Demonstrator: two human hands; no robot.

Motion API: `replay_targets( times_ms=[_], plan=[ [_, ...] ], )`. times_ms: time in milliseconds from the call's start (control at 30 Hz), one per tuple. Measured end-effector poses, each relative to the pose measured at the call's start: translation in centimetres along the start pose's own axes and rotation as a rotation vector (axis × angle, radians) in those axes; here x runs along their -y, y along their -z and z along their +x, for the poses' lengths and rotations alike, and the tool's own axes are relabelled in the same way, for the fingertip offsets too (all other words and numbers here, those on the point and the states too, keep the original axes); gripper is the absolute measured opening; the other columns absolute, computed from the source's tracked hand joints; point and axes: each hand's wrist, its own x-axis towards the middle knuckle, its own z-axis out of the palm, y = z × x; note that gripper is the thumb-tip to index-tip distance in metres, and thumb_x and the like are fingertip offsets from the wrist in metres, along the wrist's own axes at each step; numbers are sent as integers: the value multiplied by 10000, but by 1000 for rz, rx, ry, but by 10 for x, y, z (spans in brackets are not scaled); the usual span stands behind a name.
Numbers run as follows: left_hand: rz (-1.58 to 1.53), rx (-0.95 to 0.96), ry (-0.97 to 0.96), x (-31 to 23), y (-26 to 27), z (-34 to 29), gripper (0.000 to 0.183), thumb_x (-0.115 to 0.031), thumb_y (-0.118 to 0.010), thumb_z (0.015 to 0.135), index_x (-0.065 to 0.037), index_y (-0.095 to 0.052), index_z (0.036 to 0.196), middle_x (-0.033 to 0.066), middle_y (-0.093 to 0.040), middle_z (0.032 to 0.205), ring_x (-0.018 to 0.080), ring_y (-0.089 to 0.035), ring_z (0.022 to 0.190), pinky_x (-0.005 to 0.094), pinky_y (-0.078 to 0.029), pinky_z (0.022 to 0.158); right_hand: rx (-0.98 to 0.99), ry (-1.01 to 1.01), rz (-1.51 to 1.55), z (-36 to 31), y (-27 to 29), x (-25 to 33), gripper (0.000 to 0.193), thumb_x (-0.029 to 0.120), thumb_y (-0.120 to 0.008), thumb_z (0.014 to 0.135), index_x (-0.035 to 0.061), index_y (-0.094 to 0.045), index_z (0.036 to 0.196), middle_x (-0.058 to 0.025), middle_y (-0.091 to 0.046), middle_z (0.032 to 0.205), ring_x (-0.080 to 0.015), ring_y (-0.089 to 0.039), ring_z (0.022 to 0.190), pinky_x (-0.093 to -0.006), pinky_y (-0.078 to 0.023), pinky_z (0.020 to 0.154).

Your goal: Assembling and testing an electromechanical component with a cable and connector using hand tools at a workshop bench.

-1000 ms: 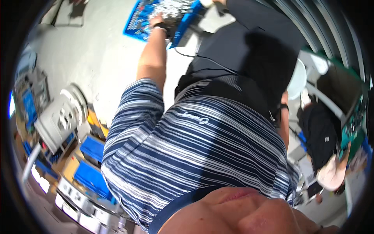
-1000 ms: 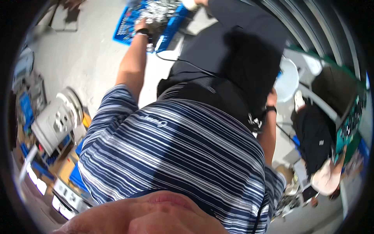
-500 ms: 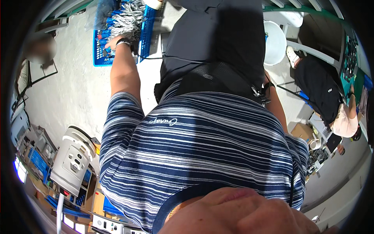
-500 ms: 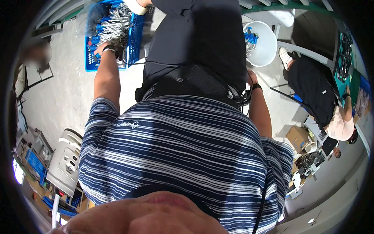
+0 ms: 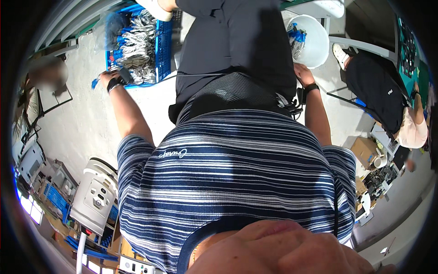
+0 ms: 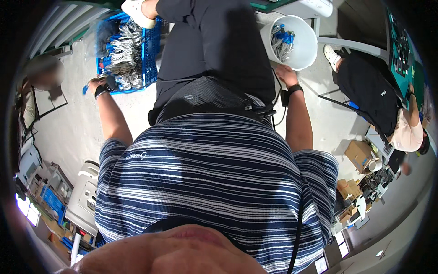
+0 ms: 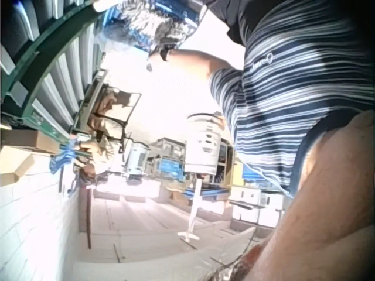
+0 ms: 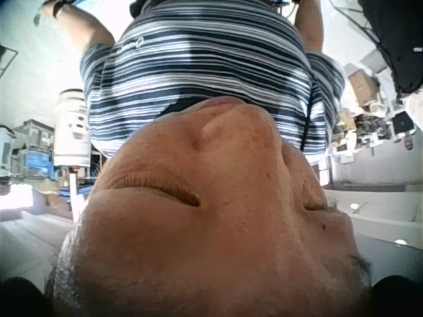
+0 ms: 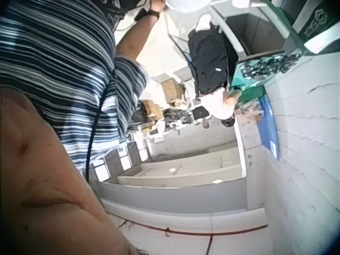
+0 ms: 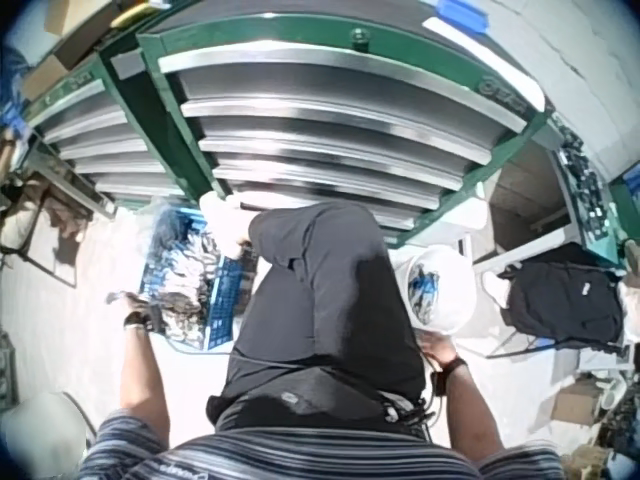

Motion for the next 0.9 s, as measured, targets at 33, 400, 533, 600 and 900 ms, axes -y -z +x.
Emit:
replay_targets(
  times_ms=[33,400,533,600,900],
  plan=[
    [-85,5,-19,-17,-9,-17,172,-139,-495,820,5,-551,894,156,-601,836,290,-585,733,419,-510,725,9,10,-5,4,8,11,282,90,-551,913,-1,-548,1180,-115,-631,1055,-202,-614,946,-273,-489,801],
    [763,1239,-578,-20,-199,-416,343,-180,-607,890,-21,-532,1184,58,-632,960,120,-591,827,260,-478,727,109,116,899,14,5,303,412,251,-525,959,7,-495,1289,-149,-543,1221,-192,-563,971,-290,-456,885],
    [941,1727,-879,31,-224,-479,319,-135,-633,866,-51,-542,1160,95,-639,921,193,-628,821,294,-492,719,496,289,846,-3,-44,351,544,397,-419,992,-4,-388,1359,-117,-565,1211,-164,-585,900,-309,-473,847],
    [1006,1735,-892,48,-223,-490,311,-108,-635,859,-51,-542,1151,128,-630,924,248,-633,832,307,-492,731,509,289,906,-9,-57,355,568,427,-411,988,-10,-394,1350,-116,-568,1198,-164,-586,891,-309,-476,844],
    [1073,1653,-922,78,-200,-482,388,-95,-677,799,-53,-539,1159,163,-617,1058,363,-612,944,380,-499,795,299,-4,1091,-3,-67,340,434,368,-391,1011,-5,-514,1195,-117,-617,1045,-149,-588,862,-281,-489,814]
  ],
)
